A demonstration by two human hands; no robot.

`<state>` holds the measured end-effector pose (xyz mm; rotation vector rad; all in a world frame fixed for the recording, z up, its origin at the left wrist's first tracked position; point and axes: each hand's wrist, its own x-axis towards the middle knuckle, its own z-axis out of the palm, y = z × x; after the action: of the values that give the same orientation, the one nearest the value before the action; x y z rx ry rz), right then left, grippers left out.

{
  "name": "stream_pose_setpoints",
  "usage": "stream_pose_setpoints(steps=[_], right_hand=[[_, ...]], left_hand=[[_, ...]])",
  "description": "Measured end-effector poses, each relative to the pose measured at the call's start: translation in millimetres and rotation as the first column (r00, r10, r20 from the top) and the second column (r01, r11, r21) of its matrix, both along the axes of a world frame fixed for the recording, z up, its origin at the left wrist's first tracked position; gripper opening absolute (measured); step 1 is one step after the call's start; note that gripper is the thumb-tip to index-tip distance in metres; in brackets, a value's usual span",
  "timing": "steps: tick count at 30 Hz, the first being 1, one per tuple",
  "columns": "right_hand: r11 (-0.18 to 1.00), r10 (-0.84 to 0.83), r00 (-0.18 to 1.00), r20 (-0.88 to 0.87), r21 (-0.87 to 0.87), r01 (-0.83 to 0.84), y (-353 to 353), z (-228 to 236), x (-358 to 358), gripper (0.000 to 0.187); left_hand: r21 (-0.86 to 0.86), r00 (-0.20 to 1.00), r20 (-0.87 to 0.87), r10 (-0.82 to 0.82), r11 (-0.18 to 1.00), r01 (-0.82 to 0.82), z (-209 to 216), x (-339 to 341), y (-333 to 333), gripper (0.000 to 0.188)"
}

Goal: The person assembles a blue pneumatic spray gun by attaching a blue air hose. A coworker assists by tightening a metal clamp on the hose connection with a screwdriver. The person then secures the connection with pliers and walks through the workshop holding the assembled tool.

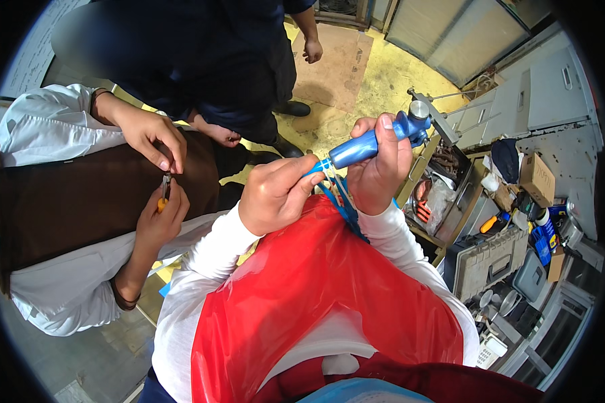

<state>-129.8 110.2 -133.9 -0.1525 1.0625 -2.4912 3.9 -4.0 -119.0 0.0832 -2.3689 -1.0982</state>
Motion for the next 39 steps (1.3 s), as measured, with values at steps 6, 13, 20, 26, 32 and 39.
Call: stream_pose_setpoints(steps=[6, 13, 20, 26, 32, 39], right_hand=[[1.000, 0.003, 0.999, -0.038, 0.005, -0.003, 3, 1, 1, 0.020], [1.000, 0.009, 1.000, -0.024, 0.025, -0.008, 2, 3, 2, 0.020], [1.000, -0.008, 1.000, -0.025, 0.014, 0.009, 0, 1, 2, 0.018], [1.000, -0.002, 0.999, -0.039, 0.028, 0.003, 2, 6, 4, 0.018], [0.999, -0.003, 0.997, -0.082, 0.052, 0.008, 3, 7, 6, 0.018], [1.000, -0.028, 0.999, -0.028, -0.007, 0.028, 1, 5, 10, 0.017]], left_hand=[[0.212, 0.994, 0.107, -0.026, 0.977, 0.002, 11, 2, 2, 0.015], [-0.266, 0.998, -0.057, 0.032, 0.963, -0.046, -1, 3, 1, 0.022], [-0.045, 1.000, -0.013, 0.017, 0.999, -0.018, 3, 4, 2, 0.019], [0.330, 0.971, 0.228, -0.071, 0.944, -0.008, 22, 9, 0, 0.013], [0.347, 0.984, 0.174, -0.025, 0.937, -0.037, 10, 11, 4, 0.014], [-0.261, 0.995, -0.076, 0.062, 0.962, -0.080, -3, 14, 10, 0.024]])
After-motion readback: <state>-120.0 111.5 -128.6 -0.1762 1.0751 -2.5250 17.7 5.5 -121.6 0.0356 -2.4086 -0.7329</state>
